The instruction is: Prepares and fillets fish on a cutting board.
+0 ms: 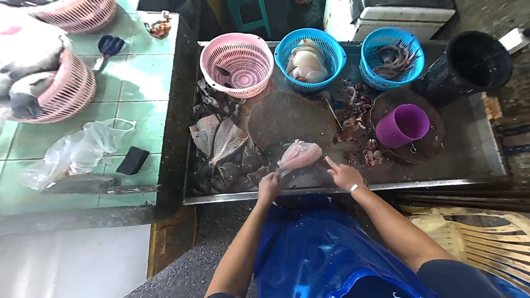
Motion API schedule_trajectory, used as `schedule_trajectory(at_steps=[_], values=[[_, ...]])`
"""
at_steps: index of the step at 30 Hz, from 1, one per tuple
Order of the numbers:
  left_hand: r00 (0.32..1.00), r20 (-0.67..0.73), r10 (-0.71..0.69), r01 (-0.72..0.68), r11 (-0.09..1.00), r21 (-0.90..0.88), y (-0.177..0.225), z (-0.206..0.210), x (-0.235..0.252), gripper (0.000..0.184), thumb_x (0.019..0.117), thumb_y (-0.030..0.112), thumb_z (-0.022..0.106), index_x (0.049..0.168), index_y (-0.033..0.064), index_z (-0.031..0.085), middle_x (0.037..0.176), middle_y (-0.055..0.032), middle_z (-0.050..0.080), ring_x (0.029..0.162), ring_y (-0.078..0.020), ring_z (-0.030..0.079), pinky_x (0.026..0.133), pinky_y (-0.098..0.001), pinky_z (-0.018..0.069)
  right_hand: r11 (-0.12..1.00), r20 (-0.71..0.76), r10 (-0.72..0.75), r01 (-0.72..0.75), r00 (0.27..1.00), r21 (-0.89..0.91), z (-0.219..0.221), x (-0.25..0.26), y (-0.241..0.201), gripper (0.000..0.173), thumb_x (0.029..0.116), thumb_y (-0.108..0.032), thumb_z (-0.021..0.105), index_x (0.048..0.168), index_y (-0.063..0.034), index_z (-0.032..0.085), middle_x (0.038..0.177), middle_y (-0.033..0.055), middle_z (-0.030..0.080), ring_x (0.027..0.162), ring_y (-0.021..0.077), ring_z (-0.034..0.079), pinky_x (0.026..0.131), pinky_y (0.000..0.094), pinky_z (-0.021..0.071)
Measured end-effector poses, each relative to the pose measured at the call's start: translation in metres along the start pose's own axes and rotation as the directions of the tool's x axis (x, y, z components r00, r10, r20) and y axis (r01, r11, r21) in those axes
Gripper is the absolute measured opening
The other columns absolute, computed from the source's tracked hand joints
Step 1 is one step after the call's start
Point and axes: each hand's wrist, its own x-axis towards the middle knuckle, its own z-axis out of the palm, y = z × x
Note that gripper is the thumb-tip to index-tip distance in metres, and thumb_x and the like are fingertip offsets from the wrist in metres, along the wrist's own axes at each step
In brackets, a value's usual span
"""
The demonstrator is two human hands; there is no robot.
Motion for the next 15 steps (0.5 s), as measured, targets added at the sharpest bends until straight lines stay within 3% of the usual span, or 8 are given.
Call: schedule_trajectory(at_steps=[2,5,8,13,15], values=[[1.0,-0.03,0.006,-0.007,1.0,-0.028,-0.004,0.002,0.005,0.042,0.1102,0.037,0.043,0.102,0.0075,0.072,0.078,-0.0112,0.066,0.069,-0.0251,0.063,0.068,-0.0503,0.0531,1.0,0.005,0.023,-0.023,1.0,-0.016,-0.001,-0.005,0.007,0.054,0.1103,-0.05,0.033,0.163,-0.0475,0.023,0.124,0.0175,0.07,0.105,0.0398,0.07,0.086,0.0603,0.0565],[0.988,0.106,0.116,-0.129,0.984,0.125,0.006,0.018,-0.025,0.038,0.1091,0.032,0.043,0.113,0.0083,0.073,0.1,-0.0131,0.073,0.098,-0.0277,0.071,0.092,-0.0538,0.055,0.999,0.008,0.044,-0.044,0.999,0.0,-0.006,0.012,-0.015,0.055,0.1107,-0.048,0.033,0.164,-0.0442,0.022,0.125,0.0182,0.069,0.107,0.04,0.07,0.087,0.06,0.0564],[0.952,0.215,0.218,-0.258,0.949,0.181,0.015,0.041,-0.071,0.039,0.1083,0.038,0.044,0.108,0.0107,0.073,0.092,-0.0079,0.074,0.09,-0.0227,0.072,0.087,-0.0505,0.0574,0.998,-0.05,0.047,-0.044,0.998,0.053,-0.003,0.032,-0.027,0.055,0.11,-0.048,0.038,0.163,-0.0444,0.025,0.121,0.0185,0.07,0.103,0.0417,0.07,0.082,0.0628,0.0566],[0.969,0.073,0.235,-0.24,0.968,0.068,0.028,-0.013,-0.093,0.039,0.1109,0.032,0.039,0.113,0.0075,0.069,0.089,-0.0065,0.07,0.084,-0.0168,0.069,0.082,-0.0413,0.0566,0.996,-0.045,0.028,-0.024,0.999,0.088,-0.007,0.027,-0.027,0.054,0.1099,-0.049,0.036,0.163,-0.0453,0.025,0.125,0.018,0.07,0.107,0.0411,0.07,0.087,0.0634,0.0553],[0.971,0.037,0.236,-0.233,0.969,-0.083,0.061,-0.033,-0.092,0.036,0.1118,0.029,0.038,0.112,0.0049,0.065,0.082,-0.005,0.065,0.068,-0.0147,0.064,0.067,-0.0362,0.0571,0.997,-0.067,-0.006,0.012,0.998,0.083,-0.015,0.023,-0.019,0.053,0.1095,-0.05,0.034,0.162,-0.0444,0.03,0.127,0.0178,0.069,0.112,0.0408,0.069,0.092,0.0636,0.054]])
